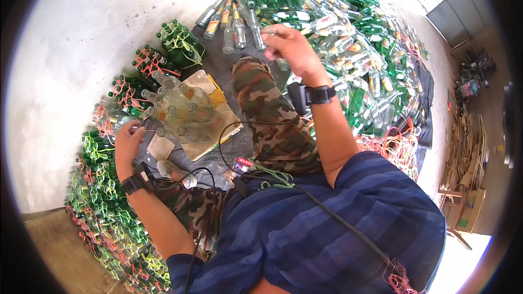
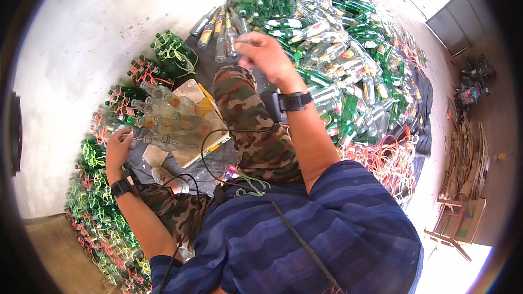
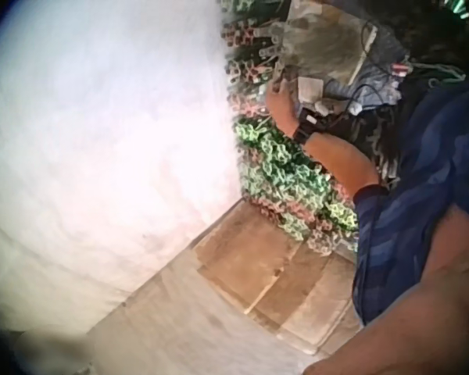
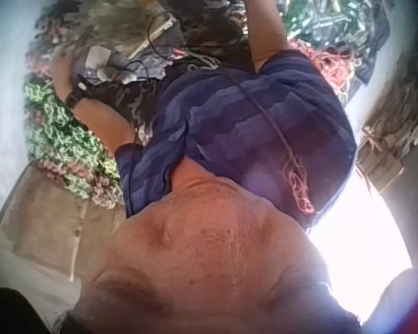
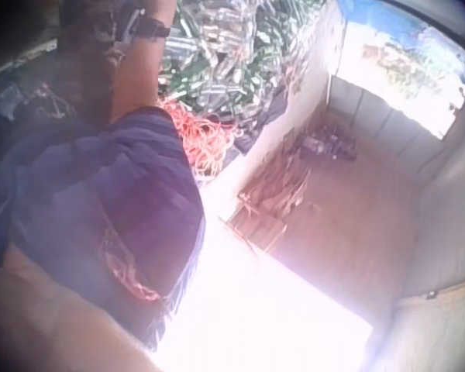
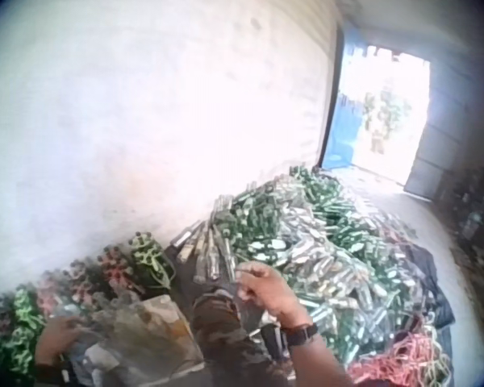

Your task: The person arranges green glass bottles on a cardboard base and ties them together with orange string. They repeatedly pick up bottles, place them in rows, and wrap the string around the bundle to secure them.

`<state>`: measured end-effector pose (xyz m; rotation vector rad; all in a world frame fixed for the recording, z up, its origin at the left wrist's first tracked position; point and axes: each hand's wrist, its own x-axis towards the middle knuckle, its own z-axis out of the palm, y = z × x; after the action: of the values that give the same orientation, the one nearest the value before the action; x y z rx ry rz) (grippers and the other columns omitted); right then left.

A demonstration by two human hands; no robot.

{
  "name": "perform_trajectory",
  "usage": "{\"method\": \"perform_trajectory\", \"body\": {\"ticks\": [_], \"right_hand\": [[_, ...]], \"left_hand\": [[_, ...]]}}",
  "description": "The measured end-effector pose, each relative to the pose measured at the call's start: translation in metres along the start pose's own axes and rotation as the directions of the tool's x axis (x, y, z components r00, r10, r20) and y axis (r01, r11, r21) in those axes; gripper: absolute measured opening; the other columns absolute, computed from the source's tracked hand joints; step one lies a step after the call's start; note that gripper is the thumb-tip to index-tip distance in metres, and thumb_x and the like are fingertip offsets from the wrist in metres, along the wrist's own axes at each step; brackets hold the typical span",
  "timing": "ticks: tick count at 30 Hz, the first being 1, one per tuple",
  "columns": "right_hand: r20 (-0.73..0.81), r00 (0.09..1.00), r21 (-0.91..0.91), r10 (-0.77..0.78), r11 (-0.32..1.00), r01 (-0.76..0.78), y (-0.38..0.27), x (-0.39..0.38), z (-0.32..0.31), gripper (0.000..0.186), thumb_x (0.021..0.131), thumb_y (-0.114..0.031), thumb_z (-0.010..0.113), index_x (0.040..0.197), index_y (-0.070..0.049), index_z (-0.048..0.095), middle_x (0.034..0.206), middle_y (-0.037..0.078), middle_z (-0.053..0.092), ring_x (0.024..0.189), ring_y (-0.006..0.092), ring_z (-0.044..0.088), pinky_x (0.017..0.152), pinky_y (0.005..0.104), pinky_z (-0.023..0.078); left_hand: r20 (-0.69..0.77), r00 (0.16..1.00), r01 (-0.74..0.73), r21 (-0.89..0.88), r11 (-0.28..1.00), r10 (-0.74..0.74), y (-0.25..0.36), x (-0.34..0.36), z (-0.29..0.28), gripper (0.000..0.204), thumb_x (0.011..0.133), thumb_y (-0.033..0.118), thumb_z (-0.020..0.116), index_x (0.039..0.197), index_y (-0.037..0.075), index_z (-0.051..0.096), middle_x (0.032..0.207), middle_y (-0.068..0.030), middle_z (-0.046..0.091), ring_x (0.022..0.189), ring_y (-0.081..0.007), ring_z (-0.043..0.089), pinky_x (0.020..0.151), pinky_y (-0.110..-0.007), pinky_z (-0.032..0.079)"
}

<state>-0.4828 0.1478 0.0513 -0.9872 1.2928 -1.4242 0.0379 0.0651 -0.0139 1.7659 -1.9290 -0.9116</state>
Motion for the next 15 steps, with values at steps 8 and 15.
{"method": "perform_trajectory", "body": {"ticks": [8,15], "right_hand": [[-0.172,0.964,-0.055,0.202,0.975,-0.214,0.07,-0.015,-0.106,0.03,0.101,-0.024,0.07,0.123,-0.003,0.069,0.08,-0.002,0.066,0.07,0.0085,0.067,0.068,0.0231,0.057],[-0.272,0.834,-0.173,0.48,0.828,-0.533,0.218,-0.048,-0.181,0.026,0.094,-0.026,0.074,0.105,-0.003,0.073,0.081,0.005,0.069,0.069,0.0165,0.07,0.059,0.0304,0.056]], "left_hand": [[0.009,0.998,0.055,-0.065,0.996,-0.054,-0.006,-0.006,-0.001,0.028,0.095,0.016,0.071,0.12,0.002,0.07,0.081,0.0006,0.066,0.065,-0.0073,0.06,0.058,-0.023,0.044],[0.004,0.991,0.135,-0.087,0.987,-0.135,-0.01,-0.02,-0.01,0.029,0.095,0.018,0.07,0.119,0.001,0.069,0.084,-0.0014,0.067,0.066,-0.0091,0.061,0.059,-0.025,0.046]]}}
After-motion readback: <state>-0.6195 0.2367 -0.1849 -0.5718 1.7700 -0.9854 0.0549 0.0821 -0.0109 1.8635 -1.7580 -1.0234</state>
